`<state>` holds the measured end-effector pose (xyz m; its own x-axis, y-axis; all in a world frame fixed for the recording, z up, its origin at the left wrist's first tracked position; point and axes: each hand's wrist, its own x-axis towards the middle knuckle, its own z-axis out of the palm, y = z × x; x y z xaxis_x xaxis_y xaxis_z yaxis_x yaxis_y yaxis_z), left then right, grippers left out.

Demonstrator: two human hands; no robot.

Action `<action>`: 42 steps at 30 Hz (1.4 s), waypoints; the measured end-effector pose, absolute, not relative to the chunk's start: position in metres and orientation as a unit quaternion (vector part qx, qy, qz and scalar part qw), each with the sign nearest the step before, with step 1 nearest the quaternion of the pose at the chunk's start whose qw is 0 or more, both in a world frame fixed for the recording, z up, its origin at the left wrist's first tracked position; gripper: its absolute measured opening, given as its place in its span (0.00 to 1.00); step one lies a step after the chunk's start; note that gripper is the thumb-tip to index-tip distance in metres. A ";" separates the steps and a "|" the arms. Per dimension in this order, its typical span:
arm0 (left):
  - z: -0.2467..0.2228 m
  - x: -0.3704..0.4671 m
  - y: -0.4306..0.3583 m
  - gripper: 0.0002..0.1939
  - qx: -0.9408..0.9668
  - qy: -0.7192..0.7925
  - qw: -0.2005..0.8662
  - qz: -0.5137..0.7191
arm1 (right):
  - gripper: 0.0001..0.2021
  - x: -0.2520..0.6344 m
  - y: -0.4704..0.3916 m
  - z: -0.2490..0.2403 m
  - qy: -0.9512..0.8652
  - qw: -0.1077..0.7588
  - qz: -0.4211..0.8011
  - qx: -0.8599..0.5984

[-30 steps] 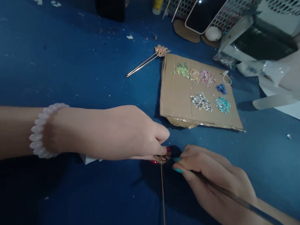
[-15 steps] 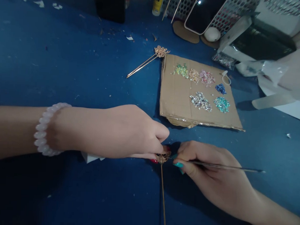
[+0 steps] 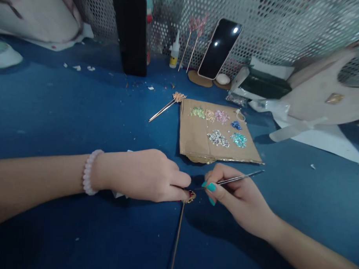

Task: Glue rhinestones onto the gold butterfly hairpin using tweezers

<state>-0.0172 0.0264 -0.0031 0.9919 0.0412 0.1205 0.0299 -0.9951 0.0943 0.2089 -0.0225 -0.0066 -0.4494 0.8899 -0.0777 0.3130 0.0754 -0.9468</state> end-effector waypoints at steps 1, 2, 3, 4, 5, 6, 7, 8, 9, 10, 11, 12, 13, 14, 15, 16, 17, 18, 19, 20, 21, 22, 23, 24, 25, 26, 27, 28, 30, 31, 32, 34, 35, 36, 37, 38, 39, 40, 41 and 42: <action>-0.002 -0.016 0.025 0.14 0.997 0.015 0.032 0.069 | 0.12 0.208 -0.023 -0.007 -0.680 0.285 0.511 -0.442; -0.001 -0.016 0.024 0.14 0.997 0.009 0.016 0.075 | 0.12 0.208 -0.023 -0.008 -0.684 0.289 0.505 -0.441; 0.000 -0.015 0.023 0.15 0.997 0.003 0.002 0.083 | 0.11 0.207 -0.023 -0.008 -0.689 0.292 0.496 -0.440; 0.001 -0.014 0.022 0.16 0.996 -0.002 -0.006 0.090 | 0.11 0.206 -0.023 -0.008 -0.694 0.296 0.487 -0.440; 0.001 -0.014 0.021 0.17 0.995 -0.003 -0.006 0.099 | 0.10 0.205 -0.024 -0.008 -0.699 0.301 0.476 -0.441; 0.001 -0.014 0.021 0.17 0.994 0.003 0.002 0.109 | 0.09 0.205 -0.024 -0.007 -0.704 0.306 0.464 -0.441; 0.001 -0.014 0.021 0.17 0.992 0.018 0.025 0.120 | 0.09 0.204 -0.024 -0.007 -0.710 0.313 0.451 -0.442; 0.000 -0.014 0.022 0.16 0.992 0.029 0.031 0.122 | 0.08 0.204 -0.024 -0.007 -0.716 0.322 0.435 -0.442; -0.001 -0.014 0.023 0.15 0.991 0.037 0.038 0.126 | 0.07 0.204 -0.025 -0.007 -0.722 0.331 0.417 -0.441; -0.002 -0.015 0.024 0.12 0.990 0.045 0.049 0.127 | 0.06 0.204 -0.025 -0.007 -0.730 0.341 0.398 -0.438; -0.002 -0.015 0.025 0.10 0.988 0.055 0.063 0.132 | 0.05 0.205 -0.026 -0.007 -0.741 0.350 0.379 -0.431; -0.002 -0.015 0.026 0.09 0.984 0.069 0.082 0.139 | 0.04 0.205 -0.027 -0.008 -0.753 0.356 0.360 -0.420; -0.002 -0.014 0.026 0.09 0.980 0.083 0.104 0.147 | 0.03 0.206 -0.028 -0.009 -0.767 0.359 0.343 -0.405; -0.002 -0.013 0.026 0.10 0.975 0.096 0.129 0.153 | 0.03 0.206 -0.029 -0.009 -0.783 0.359 0.328 -0.387; -0.001 -0.012 0.025 0.11 0.970 0.104 0.155 0.158 | 0.02 0.206 -0.031 -0.010 -0.799 0.357 0.316 -0.367; -0.001 -0.010 0.024 0.10 0.964 0.108 0.182 0.162 | 0.02 0.206 -0.032 -0.010 -0.814 0.354 0.305 -0.346; 0.000 -0.009 0.023 0.09 0.958 0.108 0.209 0.164 | 0.02 0.206 -0.034 -0.010 -0.826 0.351 0.296 -0.326; 0.000 -0.007 0.022 0.08 0.952 0.106 0.234 0.167 | 0.02 0.206 -0.035 -0.010 -0.836 0.350 0.288 -0.309; 0.001 -0.006 0.021 0.07 0.946 0.102 0.257 0.170 | 0.02 0.205 -0.036 -0.010 -0.844 0.349 0.281 -0.295; 0.001 -0.005 0.020 0.07 0.940 0.097 0.278 0.172 | 0.03 0.205 -0.037 -0.009 -0.850 0.349 0.274 -0.283; 0.000 -0.004 0.020 0.06 0.935 0.093 0.295 0.174 | 0.03 0.204 -0.038 -0.008 -0.856 0.348 0.268 -0.272; 0.000 -0.004 0.020 0.06 0.931 0.089 0.308 0.175 | 0.03 0.204 -0.039 -0.008 -0.861 0.347 0.262 -0.263; 0.000 -0.004 0.020 0.07 0.928 0.085 0.318 0.175 | 0.03 0.204 -0.040 -0.007 -0.866 0.346 0.256 -0.254; 0.000 -0.004 0.019 0.07 0.926 0.083 0.325 0.174 | 0.03 0.204 -0.040 -0.007 -0.870 0.347 0.250 -0.245; 0.000 -0.004 0.019 0.08 0.925 0.083 0.329 0.173 | 0.03 0.204 -0.041 -0.007 -0.874 0.348 0.244 -0.236; 0.000 -0.005 0.019 0.08 0.924 0.085 0.332 0.171 | 0.03 0.204 -0.041 -0.008 -0.877 0.350 0.238 -0.228; 0.001 -0.005 0.018 0.09 0.923 0.086 0.334 0.169 | 0.04 0.204 -0.041 -0.009 -0.879 0.353 0.232 -0.223; 0.001 -0.005 0.018 0.10 0.923 0.089 0.335 0.168 | 0.05 0.205 -0.041 -0.011 -0.880 0.356 0.226 -0.219; 0.001 -0.005 0.017 0.11 0.923 0.093 0.335 0.166 | 0.07 0.206 -0.042 -0.014 -0.882 0.361 0.211 -0.215; 0.001 -0.004 0.016 0.11 0.923 0.096 0.334 0.166 | 0.07 0.206 -0.041 -0.014 -0.884 0.363 0.202 -0.215; 0.001 -0.004 0.016 0.11 0.924 0.098 0.332 0.165 | 0.07 0.207 -0.041 -0.015 -0.886 0.363 0.191 -0.215; 0.002 -0.004 0.016 0.11 0.926 0.104 0.323 0.165 | 0.07 0.210 -0.040 -0.014 -0.893 0.358 0.164 -0.218; 0.002 -0.004 0.017 0.11 0.928 0.107 0.317 0.163 | 0.07 0.211 -0.038 -0.013 -0.898 0.352 0.147 -0.220; 0.003 -0.005 0.018 0.12 0.931 0.112 0.308 0.162 | 0.06 0.214 -0.036 -0.011 -0.903 0.345 0.127 -0.223; 0.003 -0.006 0.020 0.13 0.933 0.120 0.297 0.162 | 0.06 0.216 -0.034 -0.010 -0.910 0.334 0.103 -0.223; 0.004 -0.007 0.022 0.15 0.936 0.129 0.284 0.161 | 0.05 0.219 -0.031 -0.007 -0.919 0.319 0.077 -0.220; 0.003 -0.009 0.024 0.17 0.940 0.140 0.268 0.161 | 0.05 0.223 -0.027 -0.005 -0.929 0.299 0.049 -0.213; 0.003 -0.011 0.027 0.19 0.943 0.151 0.251 0.161 | 0.06 0.226 -0.024 -0.003 -0.940 0.274 0.019 -0.202; 0.003 -0.013 0.029 0.21 0.945 0.163 0.232 0.161 | 0.08 0.228 -0.022 -0.001 -0.951 0.244 -0.008 -0.190; 0.002 -0.015 0.031 0.22 0.947 0.174 0.214 0.162 | 0.09 0.231 -0.019 0.001 -0.959 0.215 -0.034 -0.182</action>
<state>-0.0147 0.0309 0.0019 0.8867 0.3996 0.2324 0.2608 -0.8475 0.4624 0.2308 -0.0190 0.0011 -0.8419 0.3338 0.4240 0.3627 0.9318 -0.0134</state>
